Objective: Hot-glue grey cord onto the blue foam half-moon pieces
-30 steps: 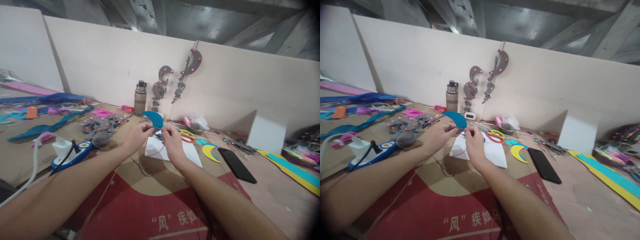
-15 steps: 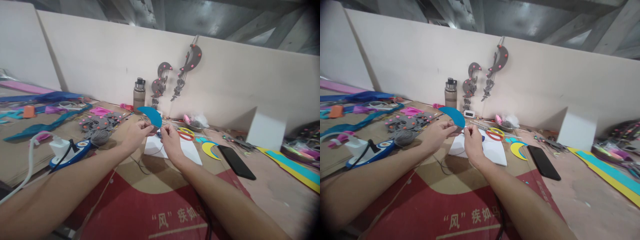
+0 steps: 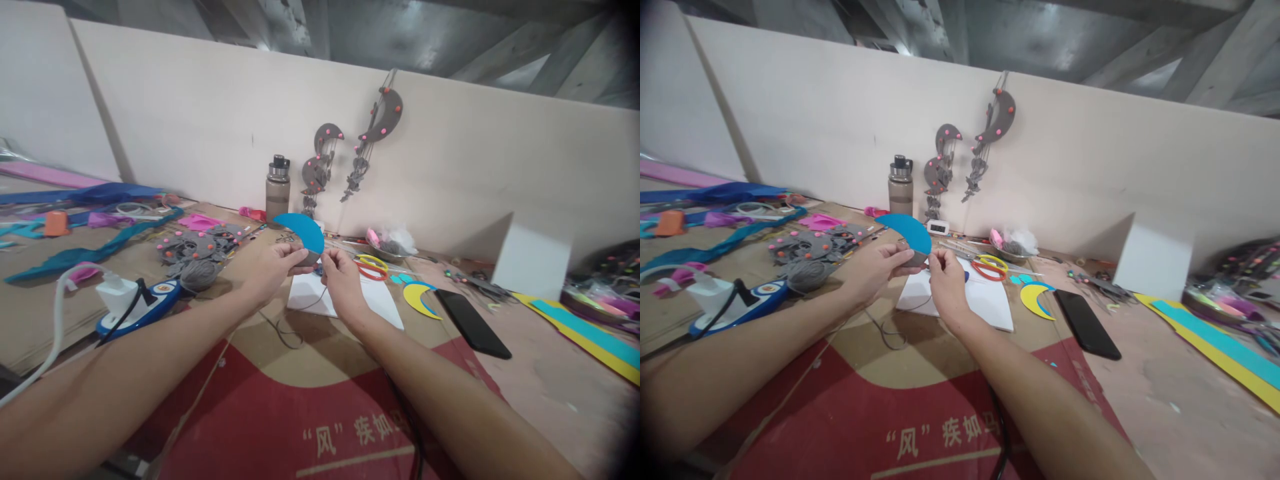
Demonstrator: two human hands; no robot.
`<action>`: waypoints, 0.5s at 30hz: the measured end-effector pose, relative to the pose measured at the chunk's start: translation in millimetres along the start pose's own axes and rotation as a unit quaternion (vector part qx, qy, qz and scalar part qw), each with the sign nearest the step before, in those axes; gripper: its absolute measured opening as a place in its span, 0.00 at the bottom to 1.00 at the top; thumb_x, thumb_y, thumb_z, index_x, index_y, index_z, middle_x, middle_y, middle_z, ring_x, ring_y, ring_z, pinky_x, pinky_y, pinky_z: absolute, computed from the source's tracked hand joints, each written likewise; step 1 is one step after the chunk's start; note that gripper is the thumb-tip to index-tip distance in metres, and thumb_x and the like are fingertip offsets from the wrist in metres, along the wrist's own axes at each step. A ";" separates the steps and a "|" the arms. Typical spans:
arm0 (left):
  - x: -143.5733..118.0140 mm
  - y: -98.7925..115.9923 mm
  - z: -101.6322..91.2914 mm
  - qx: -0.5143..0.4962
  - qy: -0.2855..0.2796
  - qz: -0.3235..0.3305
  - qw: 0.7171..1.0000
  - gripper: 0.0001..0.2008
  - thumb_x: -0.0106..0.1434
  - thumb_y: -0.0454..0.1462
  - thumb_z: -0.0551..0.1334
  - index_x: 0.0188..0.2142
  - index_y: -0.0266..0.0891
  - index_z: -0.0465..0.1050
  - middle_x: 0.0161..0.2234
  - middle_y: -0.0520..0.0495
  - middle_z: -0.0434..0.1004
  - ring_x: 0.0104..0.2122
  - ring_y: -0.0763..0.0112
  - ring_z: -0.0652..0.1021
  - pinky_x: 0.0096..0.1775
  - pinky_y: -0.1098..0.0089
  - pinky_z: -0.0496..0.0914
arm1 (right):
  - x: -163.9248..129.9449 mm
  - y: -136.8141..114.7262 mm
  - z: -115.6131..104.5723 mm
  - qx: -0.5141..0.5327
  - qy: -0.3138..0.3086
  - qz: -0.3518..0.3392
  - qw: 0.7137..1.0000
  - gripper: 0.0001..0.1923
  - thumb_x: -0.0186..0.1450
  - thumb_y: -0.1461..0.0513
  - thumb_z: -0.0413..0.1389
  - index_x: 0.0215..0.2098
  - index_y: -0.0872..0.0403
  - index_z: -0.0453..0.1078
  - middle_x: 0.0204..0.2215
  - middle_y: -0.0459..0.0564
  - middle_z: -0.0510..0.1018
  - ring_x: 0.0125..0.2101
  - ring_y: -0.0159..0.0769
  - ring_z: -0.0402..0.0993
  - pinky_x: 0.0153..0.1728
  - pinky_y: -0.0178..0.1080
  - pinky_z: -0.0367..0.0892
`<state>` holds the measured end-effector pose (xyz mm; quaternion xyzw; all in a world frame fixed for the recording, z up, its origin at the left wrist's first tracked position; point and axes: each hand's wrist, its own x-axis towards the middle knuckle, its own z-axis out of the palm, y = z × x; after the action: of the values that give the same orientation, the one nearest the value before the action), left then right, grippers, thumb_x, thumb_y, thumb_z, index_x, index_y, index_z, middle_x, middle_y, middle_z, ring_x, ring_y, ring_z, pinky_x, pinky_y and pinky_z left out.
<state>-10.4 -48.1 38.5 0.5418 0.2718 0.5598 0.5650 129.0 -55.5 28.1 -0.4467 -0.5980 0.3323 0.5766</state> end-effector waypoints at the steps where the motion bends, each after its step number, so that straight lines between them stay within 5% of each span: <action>1: 0.7 -0.7 -0.9 -0.007 -0.001 0.001 1.000 0.11 0.53 0.41 0.65 0.28 0.34 0.70 0.30 0.49 0.74 0.33 0.73 0.75 0.45 0.63 0.72 | 0.0 -0.5 0.4 0.009 0.000 0.000 1.000 0.11 0.61 0.53 0.49 0.32 0.52 0.64 0.24 0.42 0.68 0.21 0.27 0.58 0.22 0.32 0.57; 15: 7.5 10.6 -10.1 -0.116 -0.046 -0.110 0.986 0.03 0.55 0.33 0.62 0.29 0.35 0.73 0.31 0.46 0.78 0.31 0.72 0.77 0.35 0.72 0.74 | -6.8 -9.5 5.3 0.112 -0.042 -0.018 0.993 0.10 0.60 0.53 0.52 0.31 0.52 0.63 0.22 0.40 0.66 0.19 0.25 0.56 0.21 0.31 0.55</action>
<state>-21.5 -40.3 47.7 0.4648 0.2363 0.4966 0.6939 121.9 -64.7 33.5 -0.3542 -0.5883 0.4056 0.6034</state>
